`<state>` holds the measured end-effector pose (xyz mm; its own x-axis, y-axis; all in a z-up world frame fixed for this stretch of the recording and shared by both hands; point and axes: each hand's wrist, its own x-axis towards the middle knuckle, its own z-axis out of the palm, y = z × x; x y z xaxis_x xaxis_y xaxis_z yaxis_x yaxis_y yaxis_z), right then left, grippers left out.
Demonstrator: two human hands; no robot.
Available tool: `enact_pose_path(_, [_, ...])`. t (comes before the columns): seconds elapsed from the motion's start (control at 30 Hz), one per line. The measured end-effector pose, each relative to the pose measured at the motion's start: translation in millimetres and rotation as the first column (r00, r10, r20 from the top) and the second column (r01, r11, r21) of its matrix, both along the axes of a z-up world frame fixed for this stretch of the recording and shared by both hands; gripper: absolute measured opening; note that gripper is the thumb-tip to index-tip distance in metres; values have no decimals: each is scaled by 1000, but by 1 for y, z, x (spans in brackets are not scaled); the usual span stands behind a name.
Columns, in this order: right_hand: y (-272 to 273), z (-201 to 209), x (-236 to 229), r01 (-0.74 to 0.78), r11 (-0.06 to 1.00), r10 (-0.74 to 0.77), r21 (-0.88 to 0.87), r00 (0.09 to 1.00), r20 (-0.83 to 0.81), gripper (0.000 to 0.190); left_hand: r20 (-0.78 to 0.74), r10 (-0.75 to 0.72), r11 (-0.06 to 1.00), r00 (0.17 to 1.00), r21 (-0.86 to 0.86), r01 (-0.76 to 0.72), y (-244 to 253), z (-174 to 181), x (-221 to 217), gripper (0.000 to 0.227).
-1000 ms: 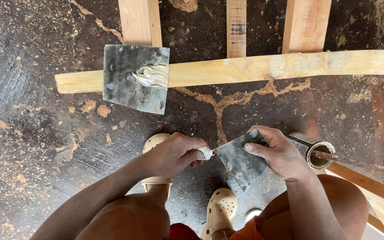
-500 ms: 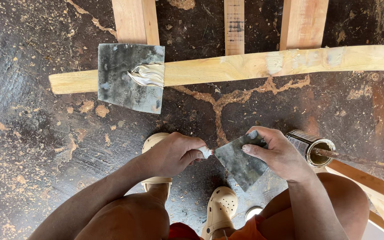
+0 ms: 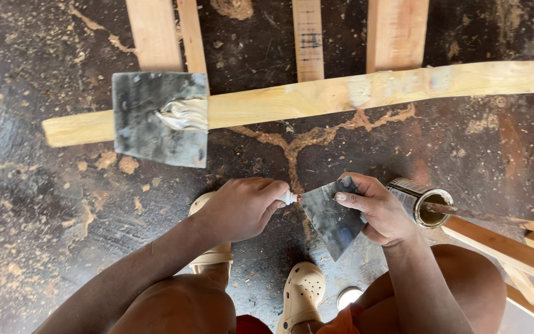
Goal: The person applies wood filler to joints and gaps on wooden furniture using a small scraper and sandpaper, spreading the paste into the crevices and then smoothing it across the wood surfaces.
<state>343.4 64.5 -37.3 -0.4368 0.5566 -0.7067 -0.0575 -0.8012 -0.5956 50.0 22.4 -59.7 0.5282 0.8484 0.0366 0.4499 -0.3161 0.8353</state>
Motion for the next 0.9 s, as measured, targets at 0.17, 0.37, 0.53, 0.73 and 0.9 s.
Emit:
enact_pose_path(0.17, [-6,6,25,132,989,-137,65,989,63,9,259,12,998,966,-64,5,16,-68,30,24])
enact_pose_path(0.37, [-21,11,55,241,957,-270,163,943,194,7,71,-14,536,997,-841,67,21,-177,136,46])
enact_pose_path(0.53, [-30,11,75,396,898,-432,190,876,215,7,133,-54,613,990,-778,138,16,-194,213,41])
enact_pose_path(0.73, [-36,-1,81,454,880,-475,141,851,222,11,169,-140,529,976,-820,218,28,-192,205,50])
enact_pose_path(0.9, [-20,2,75,435,889,-455,142,870,188,11,270,254,384,929,-910,159,41,-183,78,52])
